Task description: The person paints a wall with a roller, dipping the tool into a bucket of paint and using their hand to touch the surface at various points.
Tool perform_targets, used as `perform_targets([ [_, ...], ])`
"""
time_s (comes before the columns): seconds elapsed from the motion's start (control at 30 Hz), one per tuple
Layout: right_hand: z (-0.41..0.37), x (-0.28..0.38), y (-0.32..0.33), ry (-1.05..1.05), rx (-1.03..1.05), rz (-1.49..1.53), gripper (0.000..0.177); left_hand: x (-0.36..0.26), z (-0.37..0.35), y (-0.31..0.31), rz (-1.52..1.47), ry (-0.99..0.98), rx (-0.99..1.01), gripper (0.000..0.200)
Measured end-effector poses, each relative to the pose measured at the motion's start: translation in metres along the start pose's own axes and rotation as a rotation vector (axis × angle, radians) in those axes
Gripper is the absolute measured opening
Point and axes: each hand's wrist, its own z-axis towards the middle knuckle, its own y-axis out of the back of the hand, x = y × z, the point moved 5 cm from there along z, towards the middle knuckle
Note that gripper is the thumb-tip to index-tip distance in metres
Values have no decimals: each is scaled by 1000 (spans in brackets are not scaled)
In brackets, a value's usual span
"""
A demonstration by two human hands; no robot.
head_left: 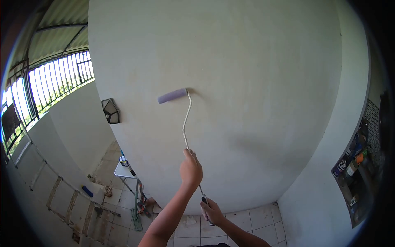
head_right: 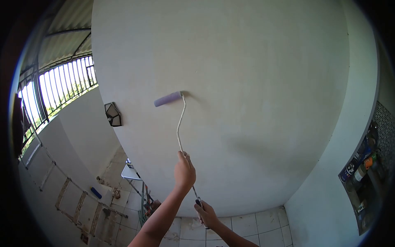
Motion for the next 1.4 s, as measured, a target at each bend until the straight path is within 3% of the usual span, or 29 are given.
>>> perform_targets([
  [0.17, -25, 81, 9, 271, 161, 143, 25, -102, 49, 38, -248, -190, -8, 13],
  [0.27, -35, 112, 14, 457, 100, 167, 29, -149, 64, 48, -305, -286, -2, 12],
  [0.37, -43, 134, 14, 480, 0, 198, 32, -179, 71, 41, -248, -290, 116, 13],
  [0.47, -44, 146, 11, 440, -35, 247, 35, -194, 74, 34, -254, -318, -2, 16],
  [0.5, -45, 153, 9, 415, -31, 268, 35, -196, 80, 30, -182, -297, 42, 34],
  [0.67, 15, 193, 39, 407, -51, 195, 40, -227, 143, 13, 42, -425, -246, 69],
  [0.73, 44, 223, 50, 405, -120, 78, 46, -248, 171, 22, 272, -564, -611, 70],
  [0.83, 79, 284, 53, 517, -157, 7, 52, -280, 218, 35, 182, -643, -730, 71],
  [0.93, 103, 305, 52, 557, -195, -31, 53, -288, 240, 41, 215, -661, -754, 71],
  [1.13, 122, 181, 63, 450, -298, 2, 51, -200, 181, -33, 325, -584, -659, 66],
  [1.2, 126, 193, 75, 465, -306, -31, 52, -217, 191, -26, 280, -615, -699, 66],
  [1.3, 119, 280, 65, 530, -283, -46, 53, -267, 232, 15, 221, -672, -779, 65],
  [1.4, 130, 298, 54, 551, -292, -25, 53, -277, 246, 26, 230, -678, -807, 65],
])
